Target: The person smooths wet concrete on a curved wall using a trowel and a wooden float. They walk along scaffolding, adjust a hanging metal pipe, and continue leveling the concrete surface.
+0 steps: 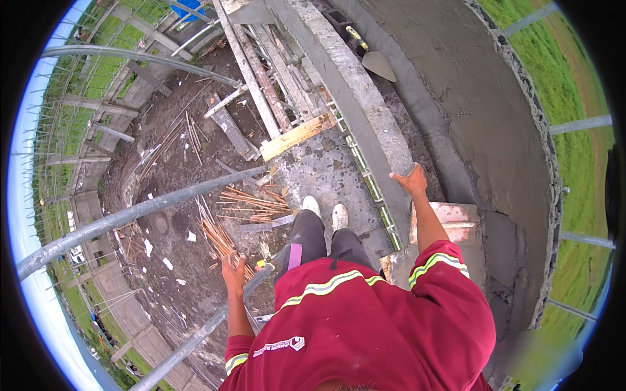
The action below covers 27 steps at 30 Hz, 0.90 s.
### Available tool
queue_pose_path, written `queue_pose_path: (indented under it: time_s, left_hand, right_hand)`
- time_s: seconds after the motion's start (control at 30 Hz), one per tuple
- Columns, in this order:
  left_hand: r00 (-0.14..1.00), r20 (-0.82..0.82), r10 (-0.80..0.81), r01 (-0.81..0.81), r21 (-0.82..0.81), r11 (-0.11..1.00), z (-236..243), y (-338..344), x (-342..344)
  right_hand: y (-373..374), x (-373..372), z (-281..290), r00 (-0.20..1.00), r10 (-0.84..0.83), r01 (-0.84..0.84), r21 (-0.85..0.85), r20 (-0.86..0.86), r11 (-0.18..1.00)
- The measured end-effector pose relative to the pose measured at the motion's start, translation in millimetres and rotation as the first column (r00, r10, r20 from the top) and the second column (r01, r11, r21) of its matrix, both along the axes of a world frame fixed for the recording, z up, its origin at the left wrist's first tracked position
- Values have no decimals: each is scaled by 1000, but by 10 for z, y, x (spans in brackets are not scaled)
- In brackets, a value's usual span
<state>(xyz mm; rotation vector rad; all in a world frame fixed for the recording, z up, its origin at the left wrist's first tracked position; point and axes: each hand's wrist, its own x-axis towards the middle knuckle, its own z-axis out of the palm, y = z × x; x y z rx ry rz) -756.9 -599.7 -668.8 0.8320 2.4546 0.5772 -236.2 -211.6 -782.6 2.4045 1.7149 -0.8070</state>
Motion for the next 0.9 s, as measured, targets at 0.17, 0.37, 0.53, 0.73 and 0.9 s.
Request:
queue_pose_path:
  time_s: [0.17,0.37,0.53,0.73,0.9]
  left_hand:
    - [935,69,-348,340,107,934,78,2432,-446]
    - [809,227,-542,563,-33,826,-519,4487,-604]
    - [704,184,-685,708,-107,698,-683,5437,-557]
    - [649,302,-699,743,-54,667,-617,6009,-367]
    - [652,364,-665,732,-77,677,-596,6096,-376]
  right_hand:
    - [17,-53,7,997,-71,73,-103,17,992]
    - [46,-220,53,977,-197,210,-238,75,948]
    - [80,-244,54,974,-208,224,-271,89,936]
    - [29,-261,73,972,-231,233,-197,38,952]
    - [50,-300,103,968,-246,252,-224,51,941]
